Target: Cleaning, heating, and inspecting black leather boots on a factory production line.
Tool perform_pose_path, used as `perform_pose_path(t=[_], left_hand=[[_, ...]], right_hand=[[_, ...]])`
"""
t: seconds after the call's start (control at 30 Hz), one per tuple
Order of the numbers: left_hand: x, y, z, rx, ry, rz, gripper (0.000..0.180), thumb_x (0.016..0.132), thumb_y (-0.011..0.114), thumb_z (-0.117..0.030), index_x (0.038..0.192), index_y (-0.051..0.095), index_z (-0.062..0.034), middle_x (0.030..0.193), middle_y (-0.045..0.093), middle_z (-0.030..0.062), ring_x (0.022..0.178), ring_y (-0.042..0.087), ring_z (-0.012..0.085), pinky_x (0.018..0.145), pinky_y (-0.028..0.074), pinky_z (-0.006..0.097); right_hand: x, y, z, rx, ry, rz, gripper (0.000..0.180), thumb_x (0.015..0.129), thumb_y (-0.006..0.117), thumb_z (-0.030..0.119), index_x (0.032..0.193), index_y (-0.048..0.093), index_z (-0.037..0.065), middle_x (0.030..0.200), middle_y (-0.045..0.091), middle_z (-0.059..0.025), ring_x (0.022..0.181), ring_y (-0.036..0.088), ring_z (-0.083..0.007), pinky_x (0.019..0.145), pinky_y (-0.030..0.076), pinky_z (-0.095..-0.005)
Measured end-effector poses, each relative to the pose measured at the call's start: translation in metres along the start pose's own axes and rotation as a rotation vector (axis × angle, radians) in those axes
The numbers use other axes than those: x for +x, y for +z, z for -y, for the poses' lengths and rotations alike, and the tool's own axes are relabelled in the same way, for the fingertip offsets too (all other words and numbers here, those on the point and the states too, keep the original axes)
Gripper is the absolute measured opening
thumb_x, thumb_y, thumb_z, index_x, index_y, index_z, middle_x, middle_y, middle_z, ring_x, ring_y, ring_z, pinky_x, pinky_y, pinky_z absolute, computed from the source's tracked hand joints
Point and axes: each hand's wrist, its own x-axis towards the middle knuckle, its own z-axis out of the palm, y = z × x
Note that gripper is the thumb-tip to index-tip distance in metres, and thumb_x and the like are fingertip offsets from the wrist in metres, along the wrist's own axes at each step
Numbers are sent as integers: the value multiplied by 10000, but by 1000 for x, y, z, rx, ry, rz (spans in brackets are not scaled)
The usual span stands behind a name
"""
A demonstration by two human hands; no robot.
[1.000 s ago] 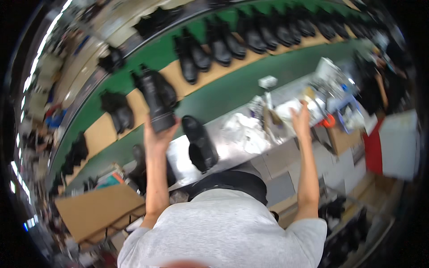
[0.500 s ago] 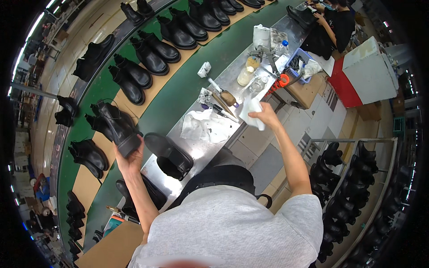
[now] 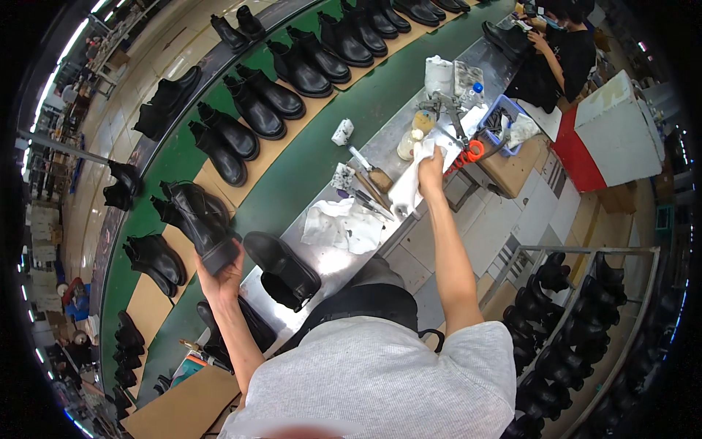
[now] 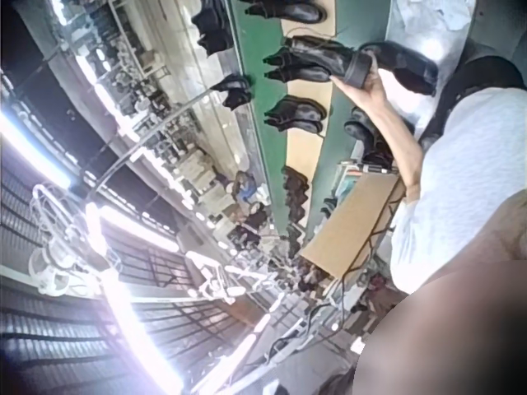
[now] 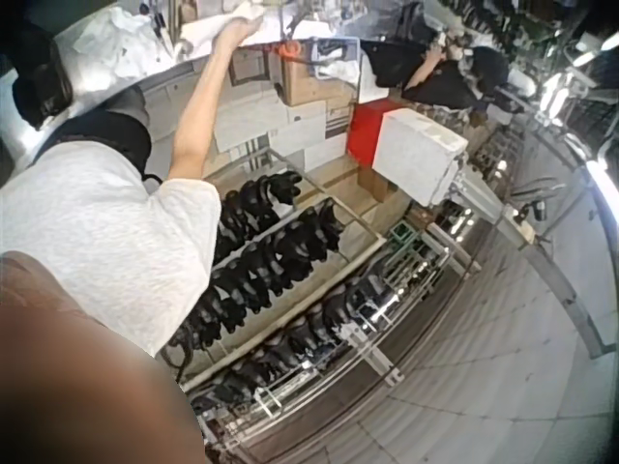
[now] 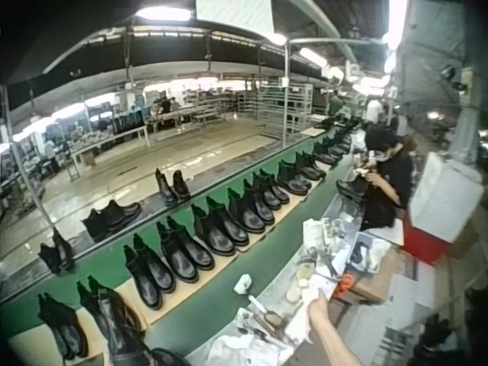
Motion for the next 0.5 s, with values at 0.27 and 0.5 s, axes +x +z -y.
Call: perform_pose_path(t=[0.27,0.5], left_hand=[[-4,5,5,5,5,-22,539,880,497,-504,1131,533,-28,1017,587,182,906,578,344,857,484,499],[-5,4,4,-2,13,-66,542,876,509,-500,1129,530,-21,1014,582,196,902,577,345,853,485,498]], right_hand=[[24,17,-37,-126,-105,147,345,903,522,132,1236,487,53,924,621,-109,711,603,-184,685,462,-279],[-52,38,37,-569,-1062,166,523,800,598,33,1285,404,26,1115,514,-205,992,537,-353,848,449,-373]])
